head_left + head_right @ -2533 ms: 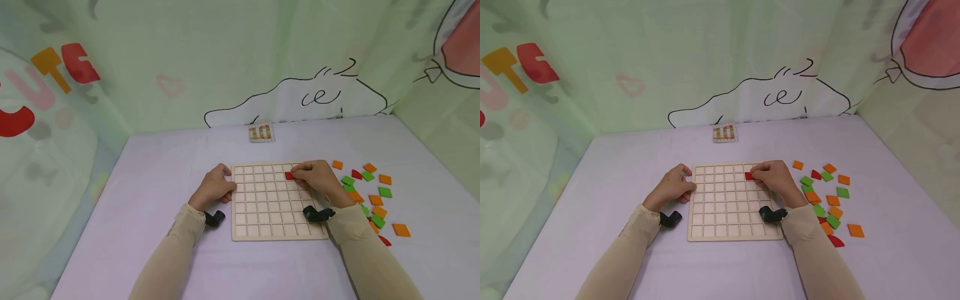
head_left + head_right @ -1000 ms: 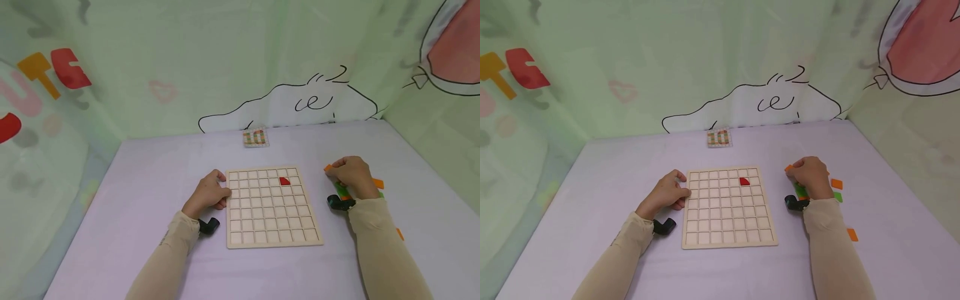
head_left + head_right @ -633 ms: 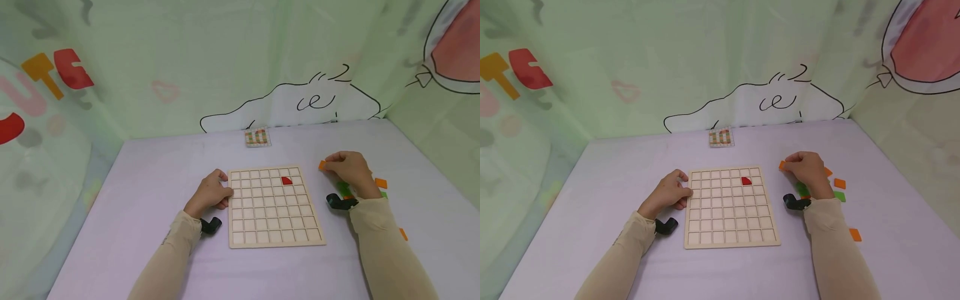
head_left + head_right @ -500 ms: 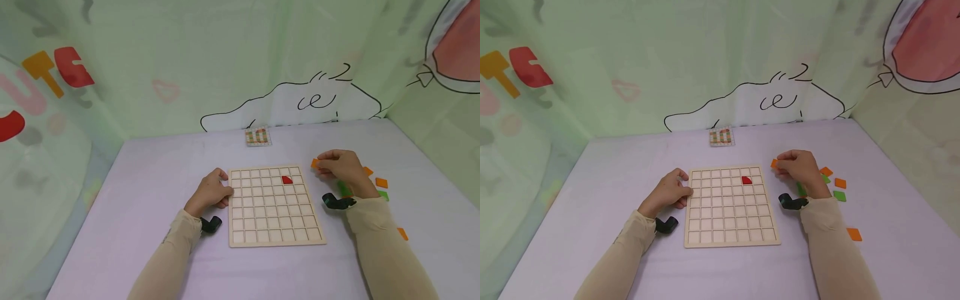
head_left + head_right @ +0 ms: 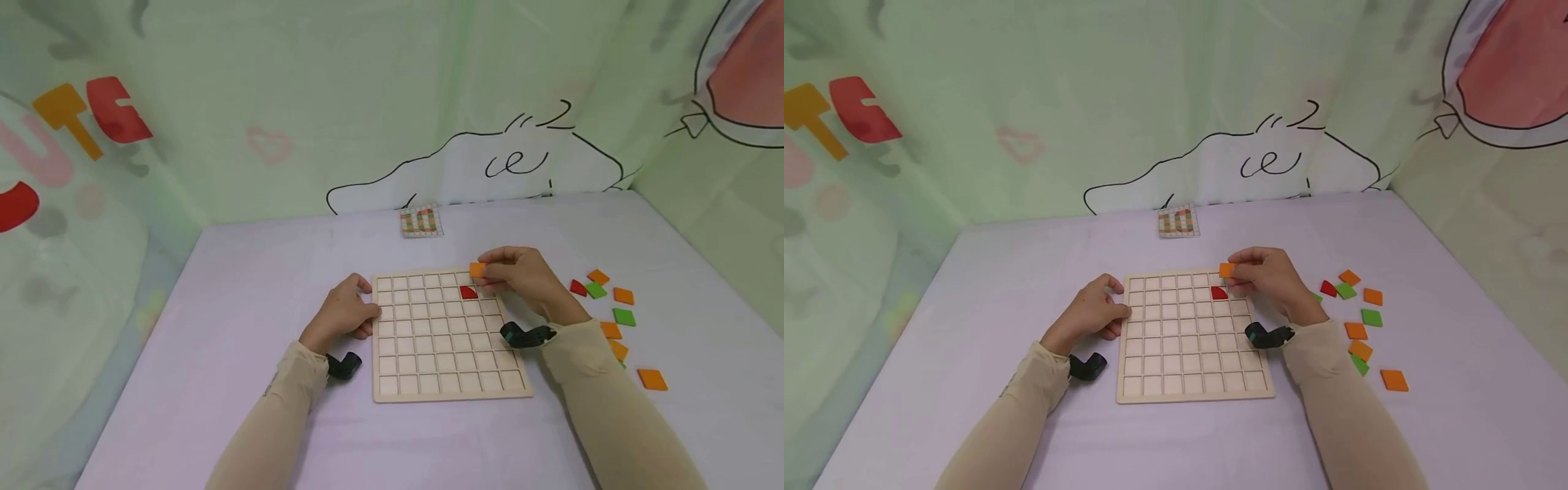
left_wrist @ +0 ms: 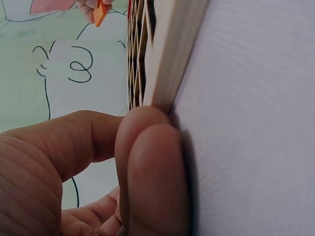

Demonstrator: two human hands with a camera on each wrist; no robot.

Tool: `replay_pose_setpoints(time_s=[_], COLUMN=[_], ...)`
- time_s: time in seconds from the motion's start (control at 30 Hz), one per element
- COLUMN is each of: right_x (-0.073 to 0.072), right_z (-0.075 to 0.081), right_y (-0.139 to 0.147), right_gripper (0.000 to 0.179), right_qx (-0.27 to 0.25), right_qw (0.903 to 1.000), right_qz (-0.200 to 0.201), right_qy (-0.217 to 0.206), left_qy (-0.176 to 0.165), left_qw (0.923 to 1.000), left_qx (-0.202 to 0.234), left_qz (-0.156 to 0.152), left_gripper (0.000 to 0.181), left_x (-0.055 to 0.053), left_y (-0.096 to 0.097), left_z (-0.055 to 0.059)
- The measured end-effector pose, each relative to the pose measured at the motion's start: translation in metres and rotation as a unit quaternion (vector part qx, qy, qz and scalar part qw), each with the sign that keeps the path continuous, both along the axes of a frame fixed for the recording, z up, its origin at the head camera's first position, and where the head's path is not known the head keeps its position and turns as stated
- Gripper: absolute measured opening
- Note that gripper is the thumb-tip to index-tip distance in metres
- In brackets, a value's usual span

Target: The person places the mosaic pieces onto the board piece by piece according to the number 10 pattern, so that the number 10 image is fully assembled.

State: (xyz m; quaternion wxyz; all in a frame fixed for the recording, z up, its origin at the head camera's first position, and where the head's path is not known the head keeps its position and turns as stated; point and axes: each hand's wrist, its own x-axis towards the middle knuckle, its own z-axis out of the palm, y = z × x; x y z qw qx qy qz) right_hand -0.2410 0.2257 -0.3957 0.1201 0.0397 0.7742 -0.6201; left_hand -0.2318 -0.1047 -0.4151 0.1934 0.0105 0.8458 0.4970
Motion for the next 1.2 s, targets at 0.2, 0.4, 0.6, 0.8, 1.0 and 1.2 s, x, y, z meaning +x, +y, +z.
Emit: replay_pose_setpoints(time_s=[0.2, 0.4, 0.6, 0.8, 1.0, 1.2], right_x=[0.001, 0.001, 0.001, 0.001, 0.000, 0.001], right_z=[0.002, 0.003, 0.003, 0.001, -0.003, -0.008], right_y=[-0.008, -0.012, -0.017, -0.024, -0.028, -0.030], right_gripper=[0.035, 0.034, 0.033, 0.030, 0.031, 0.030], right_qx=[-0.005, 0.003, 0.041, 0.070, 0.095, 0.101], right_qw=[0.9998, 0.9998, 0.9989, 0.9969, 0.9946, 0.9937], right_qz=[0.020, 0.021, 0.023, 0.029, 0.037, 0.049], right_qy=[-0.003, 0.000, 0.003, -0.022, -0.017, -0.009], left_qy=[-0.004, 0.001, 0.001, 0.003, 0.001, -0.007], left_qw=[1.0000, 1.0000, 1.0000, 1.0000, 1.0000, 0.9999], left_qx=[0.004, 0.002, 0.005, 0.002, 0.009, 0.013], left_qz=[0.001, 0.002, 0.003, 0.000, 0.002, 0.000], left_gripper=[0.038, 0.038, 0.038, 0.038, 0.038, 0.038], left_x=[0.000, -0.001, -0.001, -0.002, -0.003, -0.004], left_y=[-0.001, -0.001, -0.001, -0.001, -0.001, -0.001], left_z=[-0.001, -0.001, 0.001, 0.002, 0.002, -0.002])
